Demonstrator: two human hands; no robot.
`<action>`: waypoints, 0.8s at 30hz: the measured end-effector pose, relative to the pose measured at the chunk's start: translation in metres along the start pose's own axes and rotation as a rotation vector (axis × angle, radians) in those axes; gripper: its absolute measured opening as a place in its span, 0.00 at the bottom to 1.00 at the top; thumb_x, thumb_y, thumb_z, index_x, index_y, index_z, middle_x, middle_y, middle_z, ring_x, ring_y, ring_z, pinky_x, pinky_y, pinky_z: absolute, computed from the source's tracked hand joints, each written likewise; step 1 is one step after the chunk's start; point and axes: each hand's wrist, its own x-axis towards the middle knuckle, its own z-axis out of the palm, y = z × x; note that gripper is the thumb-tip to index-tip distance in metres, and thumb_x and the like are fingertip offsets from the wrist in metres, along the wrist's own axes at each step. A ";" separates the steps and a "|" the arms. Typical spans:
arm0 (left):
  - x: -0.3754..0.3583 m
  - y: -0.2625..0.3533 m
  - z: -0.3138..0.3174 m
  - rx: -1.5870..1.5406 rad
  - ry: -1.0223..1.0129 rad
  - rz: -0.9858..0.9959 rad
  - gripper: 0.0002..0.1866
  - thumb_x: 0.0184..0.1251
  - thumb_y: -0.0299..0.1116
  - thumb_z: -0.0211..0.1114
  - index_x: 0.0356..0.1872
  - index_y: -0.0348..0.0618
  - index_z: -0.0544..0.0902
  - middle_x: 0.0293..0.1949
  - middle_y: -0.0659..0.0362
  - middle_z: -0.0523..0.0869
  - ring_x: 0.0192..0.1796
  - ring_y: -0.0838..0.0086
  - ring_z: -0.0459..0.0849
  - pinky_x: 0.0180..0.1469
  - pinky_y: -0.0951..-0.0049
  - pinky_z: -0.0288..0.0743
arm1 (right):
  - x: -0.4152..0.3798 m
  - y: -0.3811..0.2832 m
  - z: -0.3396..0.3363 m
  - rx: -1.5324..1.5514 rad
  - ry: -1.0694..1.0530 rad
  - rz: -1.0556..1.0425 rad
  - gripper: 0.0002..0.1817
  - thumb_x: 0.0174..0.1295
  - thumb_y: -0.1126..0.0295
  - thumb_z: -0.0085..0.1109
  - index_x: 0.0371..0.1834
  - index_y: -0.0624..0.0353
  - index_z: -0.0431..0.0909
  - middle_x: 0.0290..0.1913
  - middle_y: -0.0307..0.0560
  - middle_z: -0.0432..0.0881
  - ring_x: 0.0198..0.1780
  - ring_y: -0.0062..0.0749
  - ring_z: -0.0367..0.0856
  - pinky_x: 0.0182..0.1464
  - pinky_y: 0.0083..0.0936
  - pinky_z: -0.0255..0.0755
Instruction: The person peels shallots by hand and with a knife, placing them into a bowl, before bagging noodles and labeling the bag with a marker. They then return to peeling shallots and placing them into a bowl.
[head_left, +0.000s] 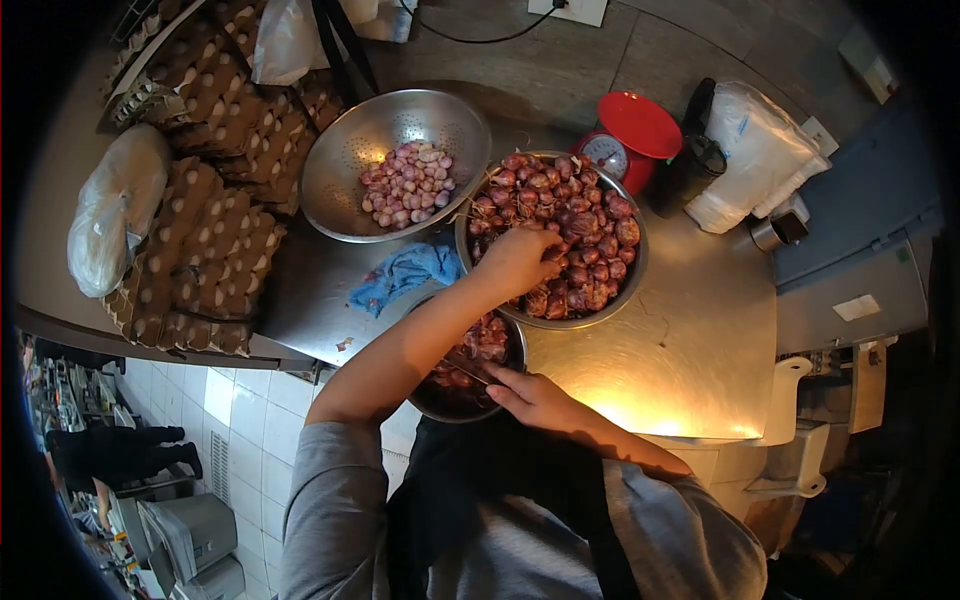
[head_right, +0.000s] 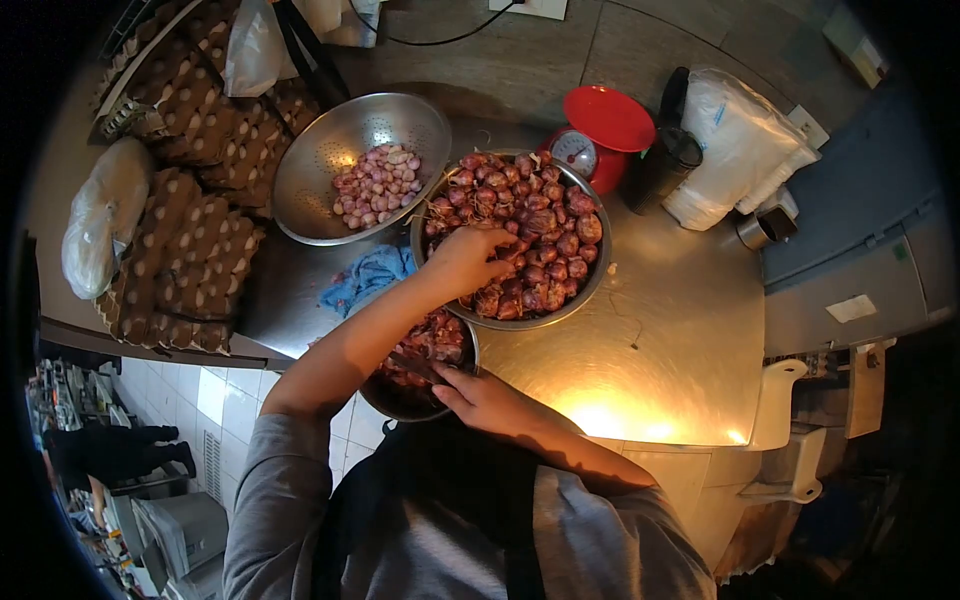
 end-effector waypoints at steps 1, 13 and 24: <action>0.003 0.000 0.004 0.024 -0.040 -0.021 0.15 0.49 0.32 0.66 0.41 0.42 0.81 0.39 0.50 0.81 0.42 0.57 0.80 0.47 0.63 0.72 | 0.000 -0.001 -0.001 0.027 -0.016 0.021 0.25 0.65 0.55 0.44 0.58 0.62 0.67 0.47 0.65 0.75 0.52 0.53 0.73 0.56 0.35 0.63; -0.087 0.022 -0.086 -1.393 0.270 -0.473 0.13 0.51 0.17 0.62 0.39 0.41 0.77 0.37 0.59 0.79 0.43 0.73 0.79 0.47 0.73 0.72 | 0.003 0.007 -0.005 0.231 0.033 -0.111 0.25 0.68 0.65 0.40 0.67 0.55 0.53 0.40 0.49 0.76 0.42 0.33 0.76 0.46 0.23 0.68; -0.182 0.030 -0.018 -1.398 0.584 -0.477 0.16 0.45 0.11 0.64 0.32 0.44 0.74 0.32 0.61 0.79 0.37 0.78 0.79 0.41 0.76 0.77 | 0.003 -0.020 0.002 0.758 -0.095 -0.117 0.24 0.69 0.66 0.38 0.68 0.54 0.50 0.18 0.31 0.60 0.19 0.13 0.59 0.23 0.10 0.57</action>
